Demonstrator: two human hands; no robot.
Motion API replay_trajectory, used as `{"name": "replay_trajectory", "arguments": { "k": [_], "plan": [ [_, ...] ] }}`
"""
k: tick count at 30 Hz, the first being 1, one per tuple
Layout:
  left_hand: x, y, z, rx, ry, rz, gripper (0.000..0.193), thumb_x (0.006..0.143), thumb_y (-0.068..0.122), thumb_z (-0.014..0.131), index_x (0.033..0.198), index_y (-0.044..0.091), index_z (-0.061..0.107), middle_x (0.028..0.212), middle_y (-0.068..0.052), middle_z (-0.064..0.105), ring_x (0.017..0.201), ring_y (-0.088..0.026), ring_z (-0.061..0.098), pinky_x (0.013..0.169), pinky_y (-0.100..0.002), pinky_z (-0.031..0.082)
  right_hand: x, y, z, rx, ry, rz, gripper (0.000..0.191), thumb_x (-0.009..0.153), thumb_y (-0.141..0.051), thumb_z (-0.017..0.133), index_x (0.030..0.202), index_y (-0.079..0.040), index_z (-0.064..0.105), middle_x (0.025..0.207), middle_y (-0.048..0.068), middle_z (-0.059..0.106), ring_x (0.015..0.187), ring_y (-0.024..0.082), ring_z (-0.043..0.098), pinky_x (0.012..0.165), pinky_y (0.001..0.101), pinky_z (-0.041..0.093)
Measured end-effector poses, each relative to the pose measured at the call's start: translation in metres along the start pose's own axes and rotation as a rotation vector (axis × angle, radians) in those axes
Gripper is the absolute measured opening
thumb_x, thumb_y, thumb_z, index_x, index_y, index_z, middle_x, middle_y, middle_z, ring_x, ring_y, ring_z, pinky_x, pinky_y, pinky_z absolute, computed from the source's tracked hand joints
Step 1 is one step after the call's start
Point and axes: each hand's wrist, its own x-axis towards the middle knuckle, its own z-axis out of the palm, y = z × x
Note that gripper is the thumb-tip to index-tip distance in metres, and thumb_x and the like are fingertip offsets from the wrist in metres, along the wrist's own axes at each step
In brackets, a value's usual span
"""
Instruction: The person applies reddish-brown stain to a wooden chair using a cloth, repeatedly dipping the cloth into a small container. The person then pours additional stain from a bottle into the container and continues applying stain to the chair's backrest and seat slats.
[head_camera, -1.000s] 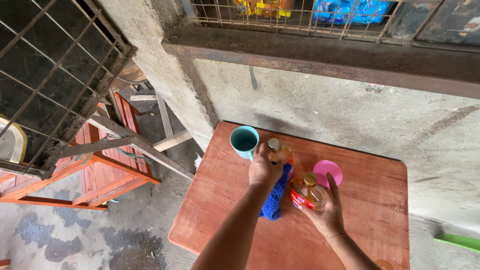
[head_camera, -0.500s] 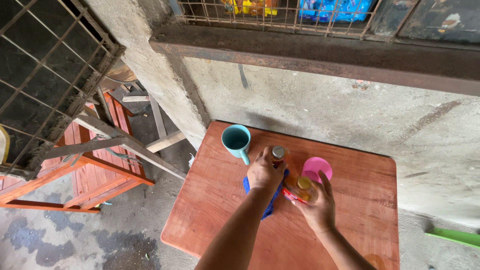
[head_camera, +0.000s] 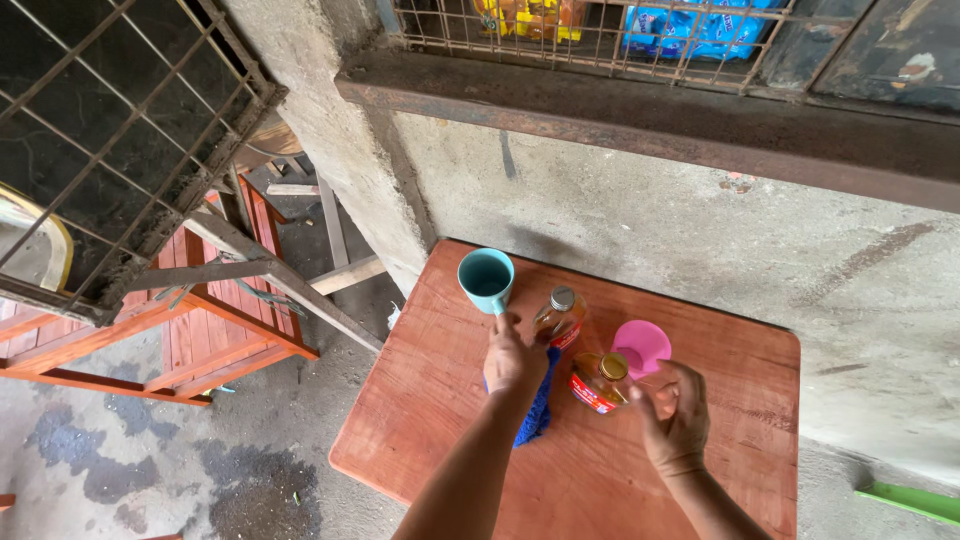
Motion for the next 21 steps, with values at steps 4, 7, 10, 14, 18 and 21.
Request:
{"name": "replay_trajectory", "arguments": {
  "k": [4,7,10,14,18,21],
  "plan": [
    [-0.001,0.002,-0.012,0.089,-0.073,-0.211,0.06,0.078,0.028,0.084,0.128,0.01,0.055,0.133,-0.017,0.058,0.126,-0.035,0.058,0.105,-0.042,0.051,0.022,0.009,0.0,-0.006,0.027,0.001,0.045,0.097,-0.043,0.063,0.127,-0.009,0.06,0.116,0.008,0.058,0.084,0.016,0.062,0.074,0.0315,0.053],
    [0.002,0.008,-0.016,0.326,-0.192,-0.239,0.072,0.076,0.035,0.086,0.135,0.02,0.048,0.141,-0.005,0.05,0.138,-0.032,0.04,0.112,-0.053,0.036,0.044,0.002,0.009,0.092,0.045,-0.038,0.04,0.104,-0.042,0.058,0.124,-0.008,0.062,0.119,0.006,0.057,0.087,0.014,0.062,0.075,0.0297,0.051],
    [0.004,0.013,-0.009,0.314,-0.042,0.0,0.057,0.081,0.031,0.08,0.131,0.016,0.055,0.137,-0.01,0.055,0.134,-0.035,0.046,0.109,-0.052,0.04,0.069,-0.014,0.018,0.252,0.053,-0.062,0.033,0.106,-0.036,0.061,0.122,-0.007,0.063,0.116,0.005,0.059,0.09,0.011,0.061,0.075,0.0267,0.05],
    [0.013,0.022,0.013,0.089,-0.009,0.252,0.065,0.076,0.023,0.086,0.131,0.01,0.053,0.138,-0.016,0.054,0.132,-0.038,0.049,0.107,-0.047,0.047,0.087,-0.037,0.027,0.406,0.018,-0.055,0.021,0.101,-0.022,0.072,0.113,-0.006,0.065,0.108,0.003,0.067,0.091,0.01,0.063,0.078,0.0247,0.05],
    [0.018,0.029,0.031,0.039,-0.045,0.165,0.073,0.066,0.015,0.092,0.128,0.008,0.053,0.132,-0.015,0.058,0.125,-0.038,0.055,0.1,-0.047,0.051,0.096,-0.055,0.031,0.458,-0.047,-0.099,0.019,0.097,-0.013,0.076,0.111,-0.005,0.065,0.105,0.003,0.071,0.092,0.01,0.067,0.081,0.0235,0.055],
    [0.013,0.027,0.033,-0.116,-0.009,0.131,0.063,0.065,0.013,0.088,0.122,0.01,0.062,0.125,-0.012,0.065,0.114,-0.034,0.067,0.093,-0.043,0.058,0.101,-0.068,0.028,0.38,-0.146,-0.069,0.018,0.096,-0.012,0.075,0.11,-0.004,0.067,0.104,0.004,0.073,0.087,0.012,0.069,0.076,0.0248,0.055]
  ]
}}
